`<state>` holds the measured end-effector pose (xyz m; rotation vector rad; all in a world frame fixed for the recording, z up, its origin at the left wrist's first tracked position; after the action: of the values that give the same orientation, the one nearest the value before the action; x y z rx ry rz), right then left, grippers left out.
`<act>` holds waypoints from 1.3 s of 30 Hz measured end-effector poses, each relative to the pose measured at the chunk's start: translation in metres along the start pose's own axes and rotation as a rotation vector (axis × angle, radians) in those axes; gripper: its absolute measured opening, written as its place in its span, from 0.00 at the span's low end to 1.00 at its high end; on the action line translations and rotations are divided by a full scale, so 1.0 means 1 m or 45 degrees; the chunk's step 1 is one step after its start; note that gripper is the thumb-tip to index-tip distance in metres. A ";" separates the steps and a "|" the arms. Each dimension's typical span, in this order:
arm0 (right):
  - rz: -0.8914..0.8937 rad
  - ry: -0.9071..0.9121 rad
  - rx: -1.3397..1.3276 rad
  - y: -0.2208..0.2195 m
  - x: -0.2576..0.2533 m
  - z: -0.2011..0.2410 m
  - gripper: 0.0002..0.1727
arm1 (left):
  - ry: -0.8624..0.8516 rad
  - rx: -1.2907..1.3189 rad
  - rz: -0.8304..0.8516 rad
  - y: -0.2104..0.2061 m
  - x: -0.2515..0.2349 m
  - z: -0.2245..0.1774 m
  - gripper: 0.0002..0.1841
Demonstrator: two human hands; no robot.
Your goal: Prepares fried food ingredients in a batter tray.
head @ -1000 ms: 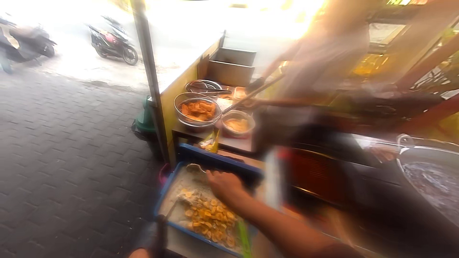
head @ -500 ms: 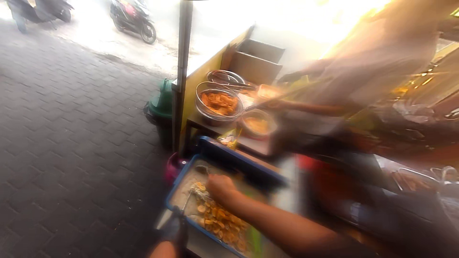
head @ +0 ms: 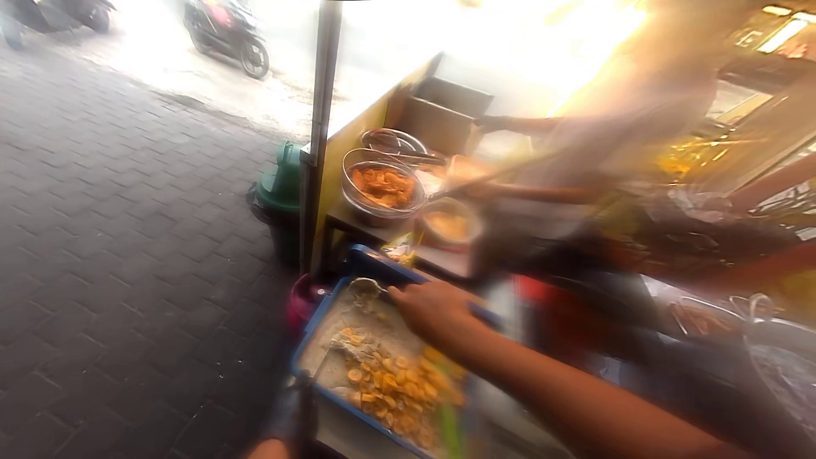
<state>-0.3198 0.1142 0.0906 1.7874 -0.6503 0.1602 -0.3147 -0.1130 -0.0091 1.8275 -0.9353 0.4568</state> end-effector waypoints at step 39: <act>0.359 0.339 0.088 -0.050 -0.094 0.068 0.05 | -0.170 0.466 -0.535 0.031 -0.093 -0.006 0.29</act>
<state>-0.3885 0.0925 -0.0135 1.6942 -0.7067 0.6084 -0.3965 -0.0771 -0.0495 2.3424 -0.5503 0.2535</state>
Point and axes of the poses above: each hand's wrist, its own x-axis away from the middle knuckle, its own y-axis out of the back of the hand, z = x × y, the point moved 4 cm from there along -x, towards the middle knuckle, and after that the axes turned 2 degrees about -y, right-handed, at the moved point
